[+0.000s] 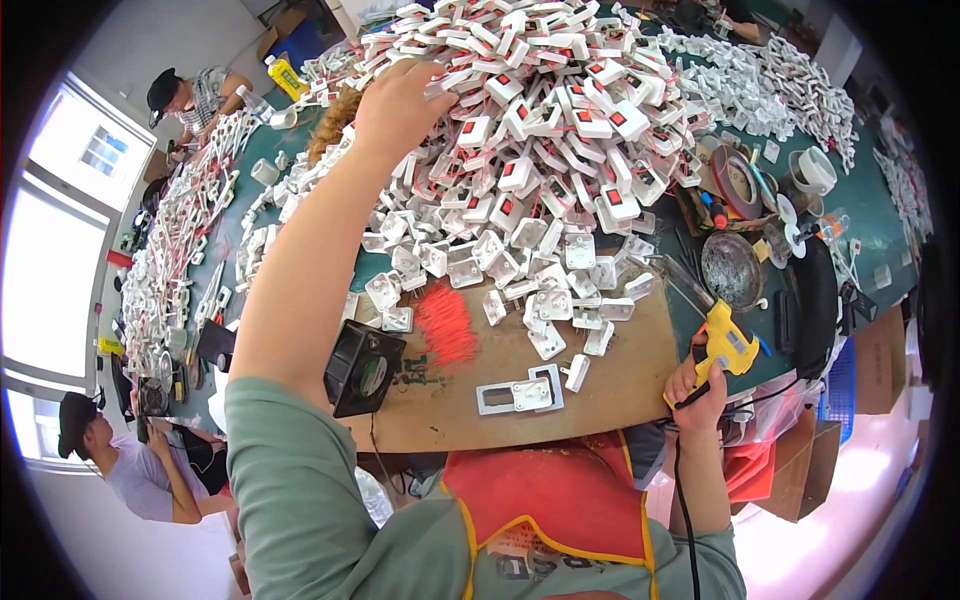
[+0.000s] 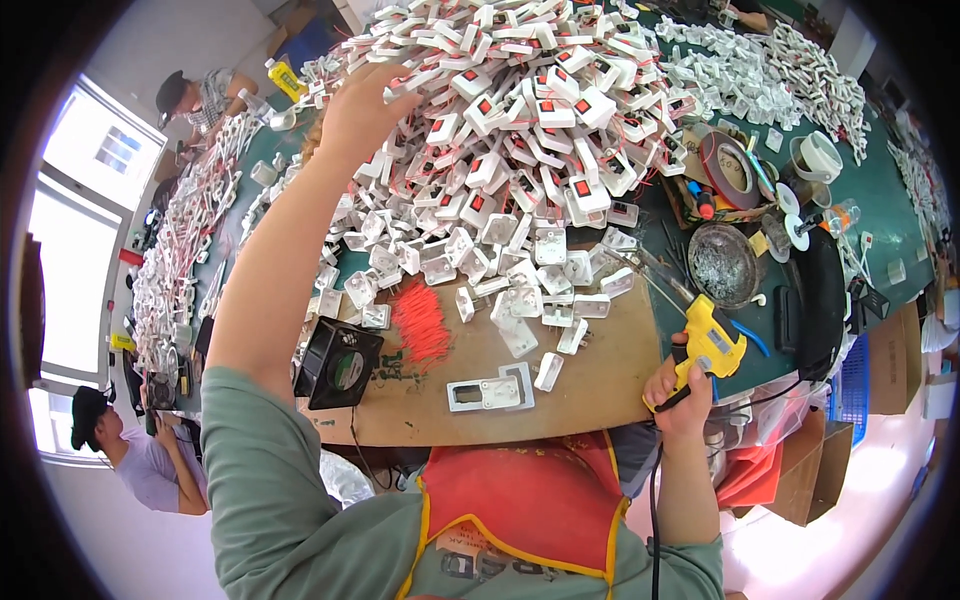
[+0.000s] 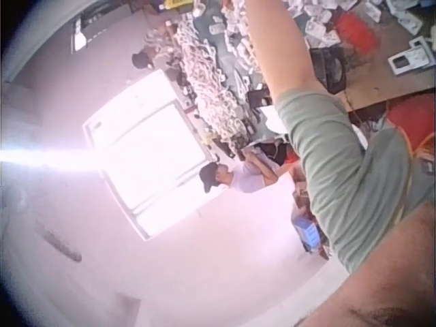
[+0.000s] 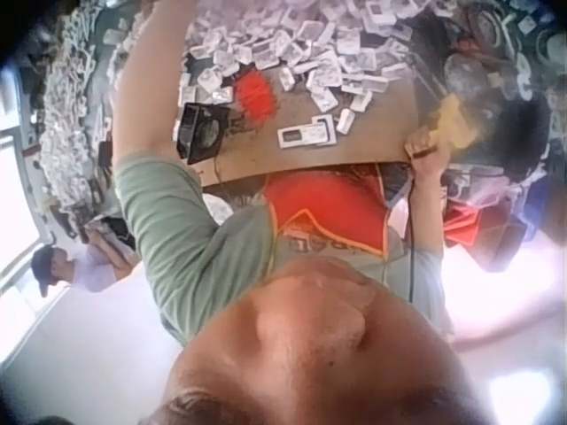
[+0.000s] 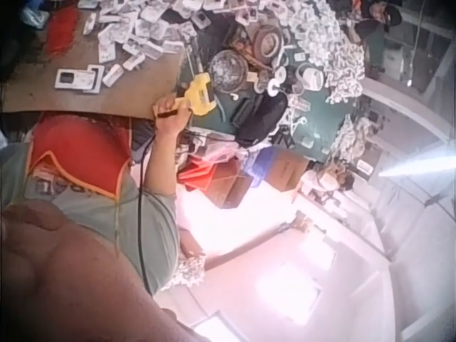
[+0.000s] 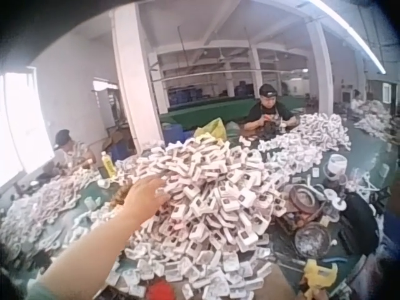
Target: The person assembles electrical components by fitting wires and parts into plastic housings by hand and soldering them using a soldering iron.
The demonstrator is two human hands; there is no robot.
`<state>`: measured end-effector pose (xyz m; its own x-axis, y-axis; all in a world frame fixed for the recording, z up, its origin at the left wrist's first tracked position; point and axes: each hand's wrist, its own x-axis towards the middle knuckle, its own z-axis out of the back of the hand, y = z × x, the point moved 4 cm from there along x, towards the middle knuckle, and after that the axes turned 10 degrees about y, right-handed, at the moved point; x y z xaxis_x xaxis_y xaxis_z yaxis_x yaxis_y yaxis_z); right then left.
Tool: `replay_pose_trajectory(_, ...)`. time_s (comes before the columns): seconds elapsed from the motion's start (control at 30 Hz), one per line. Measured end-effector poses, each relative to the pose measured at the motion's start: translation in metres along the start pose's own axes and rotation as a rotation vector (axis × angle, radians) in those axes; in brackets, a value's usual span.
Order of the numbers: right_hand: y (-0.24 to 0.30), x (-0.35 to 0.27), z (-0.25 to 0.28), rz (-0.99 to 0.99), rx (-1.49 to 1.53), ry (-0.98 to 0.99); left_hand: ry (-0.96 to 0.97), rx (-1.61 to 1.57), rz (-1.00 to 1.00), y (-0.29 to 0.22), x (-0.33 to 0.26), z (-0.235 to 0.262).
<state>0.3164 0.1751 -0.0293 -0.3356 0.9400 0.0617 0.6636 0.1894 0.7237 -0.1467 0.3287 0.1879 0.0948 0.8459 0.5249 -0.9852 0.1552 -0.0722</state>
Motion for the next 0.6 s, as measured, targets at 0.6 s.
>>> replay_pose_trajectory(0.6,0.0,0.0,0.002,-0.016,0.033,0.012,0.139,0.112,-0.109,-0.006,0.012,-0.005)
